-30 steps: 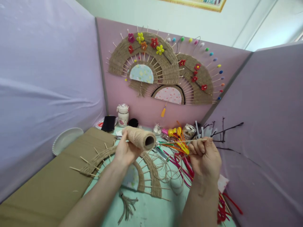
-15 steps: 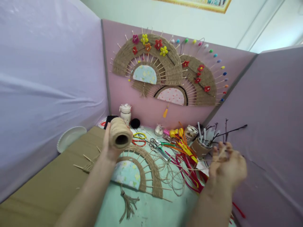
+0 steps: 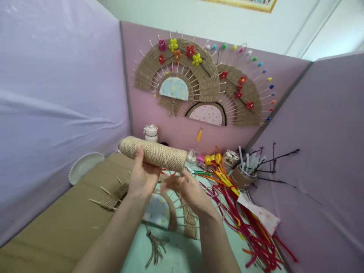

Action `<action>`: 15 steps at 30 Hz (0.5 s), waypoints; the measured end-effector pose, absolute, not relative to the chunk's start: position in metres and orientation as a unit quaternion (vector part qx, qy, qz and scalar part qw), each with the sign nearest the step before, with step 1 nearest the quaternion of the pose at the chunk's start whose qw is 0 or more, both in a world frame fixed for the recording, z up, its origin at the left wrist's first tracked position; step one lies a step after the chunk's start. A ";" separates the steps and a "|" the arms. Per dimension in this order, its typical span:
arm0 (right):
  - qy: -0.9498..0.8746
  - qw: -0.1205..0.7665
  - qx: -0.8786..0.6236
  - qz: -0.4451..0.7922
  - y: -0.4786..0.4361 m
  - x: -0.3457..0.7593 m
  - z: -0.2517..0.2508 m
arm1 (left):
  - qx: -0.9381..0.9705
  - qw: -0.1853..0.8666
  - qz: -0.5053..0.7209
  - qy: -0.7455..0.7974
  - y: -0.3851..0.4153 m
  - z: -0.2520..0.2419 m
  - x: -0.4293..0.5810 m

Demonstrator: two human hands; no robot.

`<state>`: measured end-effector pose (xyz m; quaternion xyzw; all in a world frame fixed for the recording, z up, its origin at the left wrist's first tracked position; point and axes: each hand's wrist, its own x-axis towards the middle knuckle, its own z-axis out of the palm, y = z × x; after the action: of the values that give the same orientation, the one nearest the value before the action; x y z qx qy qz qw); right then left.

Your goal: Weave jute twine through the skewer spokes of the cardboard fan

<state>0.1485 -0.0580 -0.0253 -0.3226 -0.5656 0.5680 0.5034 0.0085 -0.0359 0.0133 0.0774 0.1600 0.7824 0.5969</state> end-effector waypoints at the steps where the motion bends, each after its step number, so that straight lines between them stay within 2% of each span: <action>1: -0.563 0.456 -0.301 0.619 -0.060 0.149 -0.024 | 0.094 0.579 0.793 0.163 -0.034 0.012 0.005; 3: -0.523 0.470 -0.283 0.653 -0.060 0.156 -0.020 | 0.122 0.553 0.803 0.188 -0.030 0.011 -0.004; 4: -0.489 0.520 -0.286 0.640 -0.059 0.162 -0.018 | 0.130 0.553 0.795 0.214 -0.030 0.012 -0.009; 6: -0.424 0.620 -0.279 0.598 -0.052 0.177 -0.014 | 0.133 0.600 0.739 0.276 -0.031 0.014 -0.016; 8: -0.391 0.666 -0.283 0.569 -0.045 0.191 -0.013 | 0.122 0.681 0.658 0.298 -0.035 0.017 -0.019; 11: -0.376 0.675 -0.303 0.558 -0.038 0.204 -0.016 | 0.082 0.746 0.619 0.232 -0.039 0.021 -0.014; 15: -0.379 0.667 -0.323 0.555 -0.037 0.210 -0.019 | 0.058 0.719 0.665 0.196 -0.037 0.016 -0.002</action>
<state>0.2099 -0.0372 -0.0192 -0.3226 -0.3794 0.5547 0.6666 -0.0017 -0.0372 0.0161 0.0579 0.1965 0.6646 0.7185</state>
